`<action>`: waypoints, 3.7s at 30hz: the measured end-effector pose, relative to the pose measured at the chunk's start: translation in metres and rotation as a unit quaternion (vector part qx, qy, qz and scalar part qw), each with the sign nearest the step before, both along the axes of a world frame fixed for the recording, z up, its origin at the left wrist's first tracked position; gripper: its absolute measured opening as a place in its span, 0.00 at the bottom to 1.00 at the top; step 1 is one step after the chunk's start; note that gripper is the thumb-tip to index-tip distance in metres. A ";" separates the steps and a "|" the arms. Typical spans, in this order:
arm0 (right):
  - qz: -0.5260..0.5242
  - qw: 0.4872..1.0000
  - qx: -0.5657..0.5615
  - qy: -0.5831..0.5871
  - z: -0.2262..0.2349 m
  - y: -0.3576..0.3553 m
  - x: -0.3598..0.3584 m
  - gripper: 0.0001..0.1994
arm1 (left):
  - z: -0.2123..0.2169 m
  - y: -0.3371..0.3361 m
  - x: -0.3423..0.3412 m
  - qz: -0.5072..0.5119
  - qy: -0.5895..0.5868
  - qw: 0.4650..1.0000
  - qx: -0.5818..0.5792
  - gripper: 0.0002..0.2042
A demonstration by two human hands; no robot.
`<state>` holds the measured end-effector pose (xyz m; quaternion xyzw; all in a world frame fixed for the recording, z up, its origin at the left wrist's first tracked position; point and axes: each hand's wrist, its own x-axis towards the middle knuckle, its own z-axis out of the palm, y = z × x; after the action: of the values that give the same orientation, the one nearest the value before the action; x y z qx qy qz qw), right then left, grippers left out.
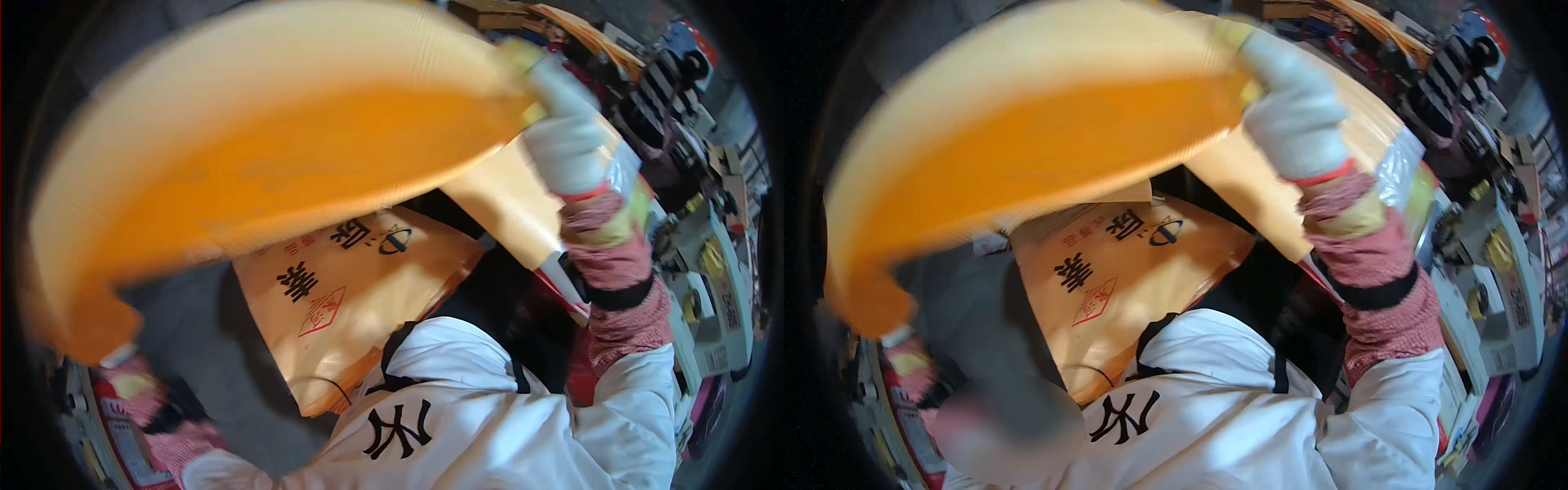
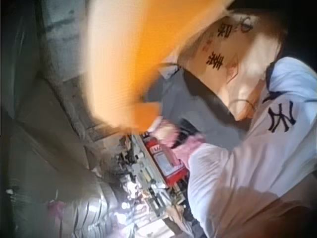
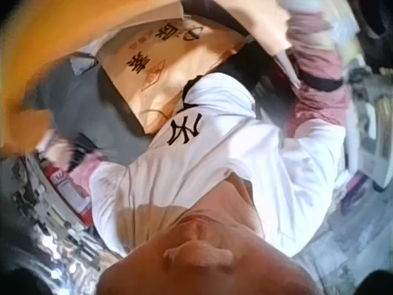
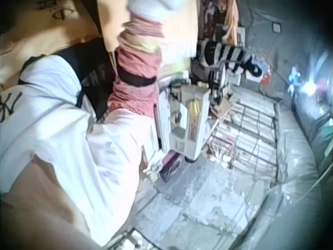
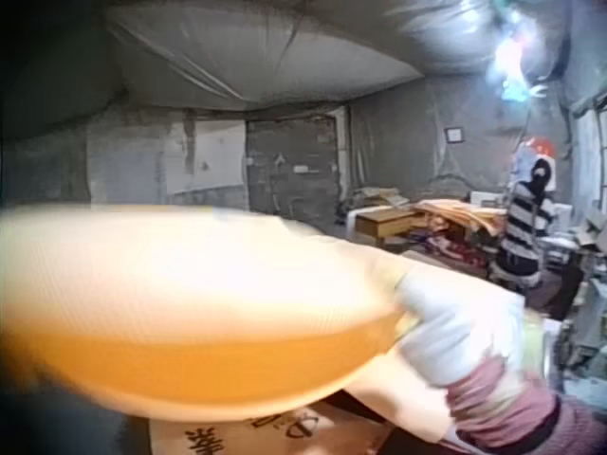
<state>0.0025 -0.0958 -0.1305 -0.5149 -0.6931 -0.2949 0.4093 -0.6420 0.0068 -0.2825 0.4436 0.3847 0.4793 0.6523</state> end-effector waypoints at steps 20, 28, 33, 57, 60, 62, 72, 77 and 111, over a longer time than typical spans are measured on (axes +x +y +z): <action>-0.159 0.859 -0.456 0.168 -0.392 0.047 0.057 0.12 | -0.227 -0.207 0.097 -0.185 0.781 0.585 -0.115 0.18; -0.108 0.795 -0.574 0.165 -0.410 0.014 0.048 0.11 | -0.273 -0.231 0.112 -0.047 0.716 0.674 -0.175 0.20; -0.120 0.745 -0.636 0.160 -0.415 -0.033 0.035 0.12 | -0.284 -0.167 0.119 -0.244 0.835 0.490 0.056 0.24; -0.048 0.911 -0.344 0.221 -0.126 -0.160 0.117 0.08 | 0.010 -0.061 0.931 -0.207 0.484 0.530 0.665 0.12; -0.160 0.847 -0.499 0.094 -0.122 -0.134 0.182 0.14 | 0.012 -0.022 0.975 -0.202 0.526 0.553 0.614 0.10; -0.266 0.826 -0.376 0.325 -0.097 -0.105 0.224 0.17 | 0.023 0.014 0.974 -0.296 0.527 0.494 0.625 0.10; -0.439 0.685 -0.242 0.529 -0.139 -0.047 0.447 0.21 | 0.087 0.059 0.954 -0.365 0.239 0.758 0.484 0.12; -0.201 0.801 -0.127 0.549 -0.080 0.012 0.346 0.21 | 0.103 0.068 0.932 -0.391 0.161 0.786 0.452 0.09; -0.462 0.703 0.040 0.539 -0.128 0.021 0.278 0.10 | 0.271 0.005 0.613 -0.248 0.418 0.194 0.852 0.07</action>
<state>0.2809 -0.0751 -0.2584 -0.8249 -0.0165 -0.1465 0.5457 -0.0292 0.0122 -0.0112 0.9379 -0.1709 0.0733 -0.2930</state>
